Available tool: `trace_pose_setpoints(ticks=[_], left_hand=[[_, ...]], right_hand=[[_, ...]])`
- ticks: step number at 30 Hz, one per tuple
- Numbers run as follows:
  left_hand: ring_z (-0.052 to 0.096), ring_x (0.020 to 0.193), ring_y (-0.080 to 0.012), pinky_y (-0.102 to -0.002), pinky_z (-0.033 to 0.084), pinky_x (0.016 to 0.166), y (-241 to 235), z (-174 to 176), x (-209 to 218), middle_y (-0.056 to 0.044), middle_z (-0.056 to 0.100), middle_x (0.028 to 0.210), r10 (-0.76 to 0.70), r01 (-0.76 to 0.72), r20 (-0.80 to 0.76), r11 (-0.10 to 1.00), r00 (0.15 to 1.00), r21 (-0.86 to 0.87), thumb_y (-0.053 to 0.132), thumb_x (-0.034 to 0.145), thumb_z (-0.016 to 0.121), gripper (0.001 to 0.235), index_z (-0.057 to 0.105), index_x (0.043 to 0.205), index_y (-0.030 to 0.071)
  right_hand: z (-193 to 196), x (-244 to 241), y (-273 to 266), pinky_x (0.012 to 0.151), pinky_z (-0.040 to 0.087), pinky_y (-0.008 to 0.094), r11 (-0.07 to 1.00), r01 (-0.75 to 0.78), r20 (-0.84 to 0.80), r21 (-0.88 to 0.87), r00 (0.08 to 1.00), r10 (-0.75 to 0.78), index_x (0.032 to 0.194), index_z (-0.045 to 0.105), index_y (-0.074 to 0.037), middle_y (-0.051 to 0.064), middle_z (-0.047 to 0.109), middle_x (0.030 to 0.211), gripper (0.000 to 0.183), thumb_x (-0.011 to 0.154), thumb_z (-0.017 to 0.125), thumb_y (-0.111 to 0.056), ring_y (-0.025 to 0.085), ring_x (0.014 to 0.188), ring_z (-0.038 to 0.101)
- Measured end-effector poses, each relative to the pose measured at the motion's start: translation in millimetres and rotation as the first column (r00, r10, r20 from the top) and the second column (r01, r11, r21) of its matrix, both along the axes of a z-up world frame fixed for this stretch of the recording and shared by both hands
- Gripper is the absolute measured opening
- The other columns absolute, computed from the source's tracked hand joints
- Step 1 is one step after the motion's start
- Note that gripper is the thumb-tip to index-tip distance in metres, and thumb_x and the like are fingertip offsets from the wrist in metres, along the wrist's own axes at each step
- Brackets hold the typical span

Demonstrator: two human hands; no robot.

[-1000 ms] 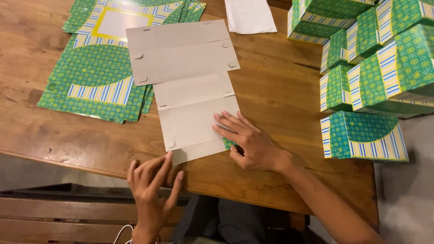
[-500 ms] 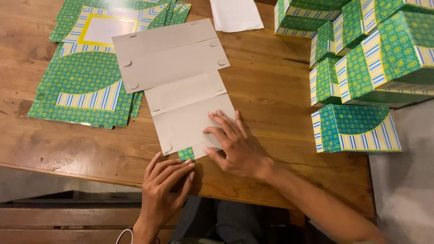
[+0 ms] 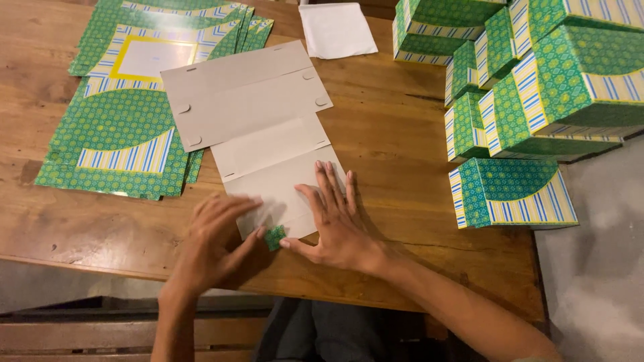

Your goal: The person assembles small cardboard boxes by folding pre-cut white cardboard pieces and attaching green patterned paper strips to the edges. They fold flaps, align edges, and press the paper strips onto the cardboard to form the box structure.

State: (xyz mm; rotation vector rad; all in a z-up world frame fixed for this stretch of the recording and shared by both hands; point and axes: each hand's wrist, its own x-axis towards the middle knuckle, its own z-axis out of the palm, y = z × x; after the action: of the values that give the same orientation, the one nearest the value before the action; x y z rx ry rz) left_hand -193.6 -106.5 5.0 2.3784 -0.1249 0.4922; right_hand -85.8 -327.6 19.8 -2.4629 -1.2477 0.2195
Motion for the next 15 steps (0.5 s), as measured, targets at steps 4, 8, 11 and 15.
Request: trace_pose_setpoints(ticks=[4, 8, 11, 15], left_hand=[[0.044, 0.143, -0.0428, -0.058, 0.019, 0.12, -2.7, 19.3, 11.0, -0.023, 0.056, 0.147, -0.033, 0.035, -0.11, 0.999, 0.993, 0.02, 0.039, 0.084, 0.076, 0.065, 0.062, 0.137, 0.003], [0.03, 0.152, -0.036, -0.055, 0.006, 0.123, 3.0, 9.1, 11.0, -0.017, 0.044, 0.16, -0.06, 0.081, -0.191, 0.991, 0.98, 0.105, 0.051, 0.089, 0.069, 0.073, 0.054, 0.147, 0.01], [0.026, 0.153, -0.0373, -0.055, 0.002, 0.123, 10.1, 2.6, 11.9, -0.018, 0.04, 0.161, -0.098, 0.118, -0.205, 0.989, 0.974, 0.09, 0.051, 0.086, 0.072, 0.079, 0.05, 0.151, 0.011], [0.019, 0.155, -0.0352, -0.055, -0.001, 0.123, 14.0, 0.8, 12.6, -0.015, 0.034, 0.165, -0.139, 0.166, -0.25, 0.982, 0.958, 0.089, 0.067, 0.073, 0.08, 0.105, 0.043, 0.156, 0.015]], right_hand=[[3.5, 0.6, -2.2, 0.117, -0.002, 0.071, 1.0, 0.006, -0.005, -0.016, 1.0, -0.006, 0.147, 0.036, -0.009, 0.036, 0.015, 0.161, 0.091, 0.087, 0.061, -0.072, 0.048, 0.154, 0.006], [1.3, 1.0, -1.7, 0.117, -0.002, 0.07, 1.0, -0.002, -0.004, -0.011, 1.0, 0.002, 0.148, 0.035, -0.01, 0.035, 0.014, 0.161, 0.09, 0.088, 0.059, -0.073, 0.047, 0.154, 0.006], [0.3, 1.2, 0.0, 0.117, -0.002, 0.07, 1.0, -0.007, 0.004, -0.023, 1.0, 0.007, 0.148, 0.034, -0.01, 0.035, 0.014, 0.161, 0.091, 0.088, 0.059, -0.073, 0.047, 0.154, 0.006], [-3.7, 0.9, -0.6, 0.117, -0.003, 0.07, 1.0, -0.001, 0.013, -0.01, 1.0, 0.001, 0.149, 0.034, -0.009, 0.035, 0.015, 0.161, 0.09, 0.088, 0.059, -0.072, 0.047, 0.154, 0.005]])
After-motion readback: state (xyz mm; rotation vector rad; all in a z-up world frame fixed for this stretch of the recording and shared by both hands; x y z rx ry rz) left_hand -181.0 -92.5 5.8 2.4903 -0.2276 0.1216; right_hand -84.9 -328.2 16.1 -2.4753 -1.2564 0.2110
